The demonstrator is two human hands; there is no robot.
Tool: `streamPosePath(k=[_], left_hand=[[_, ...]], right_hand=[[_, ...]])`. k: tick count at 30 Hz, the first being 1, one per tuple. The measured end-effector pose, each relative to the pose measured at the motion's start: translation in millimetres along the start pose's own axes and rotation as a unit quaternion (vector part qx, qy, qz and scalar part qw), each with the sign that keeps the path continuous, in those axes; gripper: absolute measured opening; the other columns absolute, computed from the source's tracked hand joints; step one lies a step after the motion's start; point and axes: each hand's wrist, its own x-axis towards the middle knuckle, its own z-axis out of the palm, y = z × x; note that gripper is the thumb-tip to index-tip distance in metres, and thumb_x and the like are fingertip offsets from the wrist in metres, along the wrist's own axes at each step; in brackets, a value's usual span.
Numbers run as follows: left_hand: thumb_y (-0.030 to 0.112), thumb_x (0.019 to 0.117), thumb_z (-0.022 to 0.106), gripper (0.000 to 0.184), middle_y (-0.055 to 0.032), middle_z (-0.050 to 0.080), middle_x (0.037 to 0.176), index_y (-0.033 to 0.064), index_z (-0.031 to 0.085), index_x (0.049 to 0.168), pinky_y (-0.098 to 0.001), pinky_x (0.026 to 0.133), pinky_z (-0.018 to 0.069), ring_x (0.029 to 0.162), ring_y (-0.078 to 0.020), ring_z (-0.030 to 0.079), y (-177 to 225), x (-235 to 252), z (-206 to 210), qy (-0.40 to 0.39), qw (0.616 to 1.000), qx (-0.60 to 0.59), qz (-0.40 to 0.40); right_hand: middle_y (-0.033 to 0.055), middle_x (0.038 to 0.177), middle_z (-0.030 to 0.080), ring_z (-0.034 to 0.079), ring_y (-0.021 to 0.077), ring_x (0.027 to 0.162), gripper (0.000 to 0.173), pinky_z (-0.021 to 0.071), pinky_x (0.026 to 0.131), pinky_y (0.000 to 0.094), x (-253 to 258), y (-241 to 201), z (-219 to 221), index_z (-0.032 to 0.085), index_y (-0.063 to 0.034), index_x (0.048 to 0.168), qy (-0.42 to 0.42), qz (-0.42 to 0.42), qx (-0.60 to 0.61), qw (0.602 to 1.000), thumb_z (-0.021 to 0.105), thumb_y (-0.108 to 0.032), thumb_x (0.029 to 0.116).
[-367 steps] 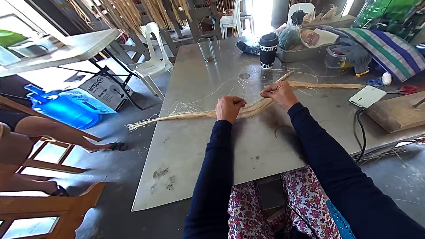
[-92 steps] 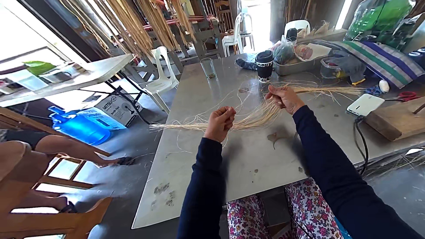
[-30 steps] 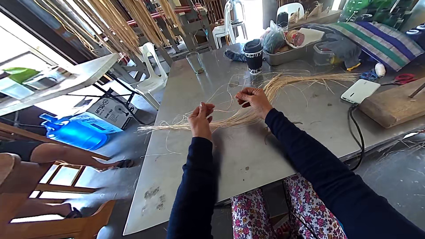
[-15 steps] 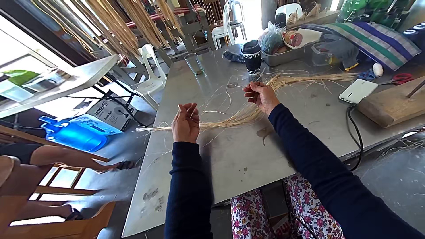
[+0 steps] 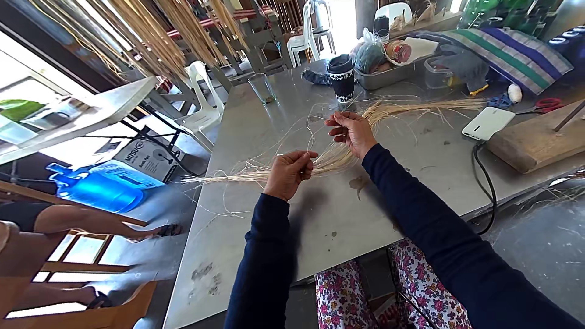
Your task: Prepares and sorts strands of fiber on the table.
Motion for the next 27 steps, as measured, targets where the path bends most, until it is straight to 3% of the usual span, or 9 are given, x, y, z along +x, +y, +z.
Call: streamPosePath(k=[3,6,10,12,14,18,20,23,27], left_hand=[[0.004,0.1073,0.046,0.026,0.007,0.059,0.063,0.0037,0.07,0.099,-0.0129,0.047,0.0397,0.049,0.0022,0.046,-5,3,-1,0.027,1.0,0.005,0.016],[0.006,0.1076,0.046,0.026,0.0076,0.056,0.062,0.0029,0.07,0.099,-0.0128,0.044,0.0341,0.046,0.0026,0.041,-5,4,-2,0.054,0.998,0.012,0.013],[0.006,0.1072,0.047,0.026,0.008,0.055,0.06,0.0031,0.07,0.096,-0.0127,0.043,0.0322,0.045,0.0031,0.039,-4,4,-1,0.073,0.997,0.016,0.009],[0.004,0.1066,0.047,0.025,0.0076,0.055,0.059,0.0024,0.07,0.096,-0.0127,0.042,0.0319,0.044,0.0028,0.039,-5,5,1,0.076,0.997,0.015,0.012],[0.003,0.1059,0.048,0.025,0.0071,0.056,0.06,0.002,0.07,0.095,-0.0129,0.042,0.0317,0.044,0.0026,0.039,-7,5,2,0.077,0.997,0.014,0.017],[0.003,0.1052,0.051,0.024,0.0069,0.059,0.061,0.0041,0.069,0.09,-0.0132,0.043,0.0339,0.045,0.0026,0.041,-11,5,5,0.071,0.996,0.038,0.038],[0.002,0.1049,0.051,0.024,0.0075,0.06,0.061,0.0046,0.068,0.088,-0.0133,0.043,0.0351,0.045,0.0032,0.042,-13,6,7,0.065,0.994,0.07,0.051],[0.003,0.1037,0.054,0.019,0.0074,0.06,0.062,0.0026,0.07,0.092,-0.0137,0.044,0.0347,0.046,0.0035,0.042,-15,7,10,0.066,0.99,0.11,0.061],[0.003,0.103,0.056,0.017,0.0072,0.06,0.062,-0.0001,0.072,0.096,-0.0135,0.045,0.0349,0.047,0.0039,0.042,-17,8,8,0.058,0.985,0.147,0.075]], right_hand=[[0.0067,0.086,0.073,0.063,0.0093,0.06,0.022,0.0514,0.052,0.0246,-2,-5,-1,0.068,0.0019,0.107,-0.051,-0.014,-0.186,0.981,0.059,-0.018,0.1055],[0.0015,0.066,0.065,0.052,0.0067,0.048,0.031,0.0429,0.047,0.0235,-8,-21,-2,0.07,-0.0005,0.091,-0.133,0.045,-0.365,0.921,0.066,-0.029,0.1024],[-0.003,0.055,0.058,0.046,0.002,0.04,0.018,0.0381,0.04,0.0174,-17,-19,2,0.063,-0.0026,0.082,-0.257,0.008,-0.216,0.942,0.063,-0.006,0.1],[0.0011,0.058,0.06,0.046,0.0029,0.04,0.006,0.0392,0.039,0.0181,-24,-13,14,0.069,0.0047,0.1,-0.256,-0.081,-0.176,0.947,0.066,0.002,0.0951],[0.0019,0.06,0.057,0.045,0.0045,0.044,0.027,0.0417,0.044,0.0207,-26,-5,23,0.069,0.007,0.119,-0.226,-0.186,-0.261,0.92,0.07,0.002,0.0927],[0.0129,0.077,0.066,0.057,0.0244,0.065,0.043,0.0512,0.069,0.0455,-26,4,28,0.063,-0.0013,0.139,-0.194,-0.206,-0.488,0.825,0.068,-0.014,0.0978],[0.0155,0.088,0.07,0.065,0.0301,0.077,0.036,0.0528,0.077,0.0524,-28,3,30,0.067,-0.0037,0.134,-0.191,-0.18,-0.537,0.802,0.064,-0.018,0.1013],[0.0156,0.09,0.072,0.069,0.0325,0.086,0.018,0.0526,0.079,0.0551,-30,0,30,0.074,-0.0025,0.106,-0.177,-0.172,-0.562,0.79,0.063,-0.015,0.1007],[0.0127,0.084,0.071,0.066,0.0226,0.074,0.014,0.0534,0.073,0.0443,-24,3,26,0.074,0.0009,0.097,-0.133,-0.183,-0.467,0.855,0.066,-0.01,0.0983]])
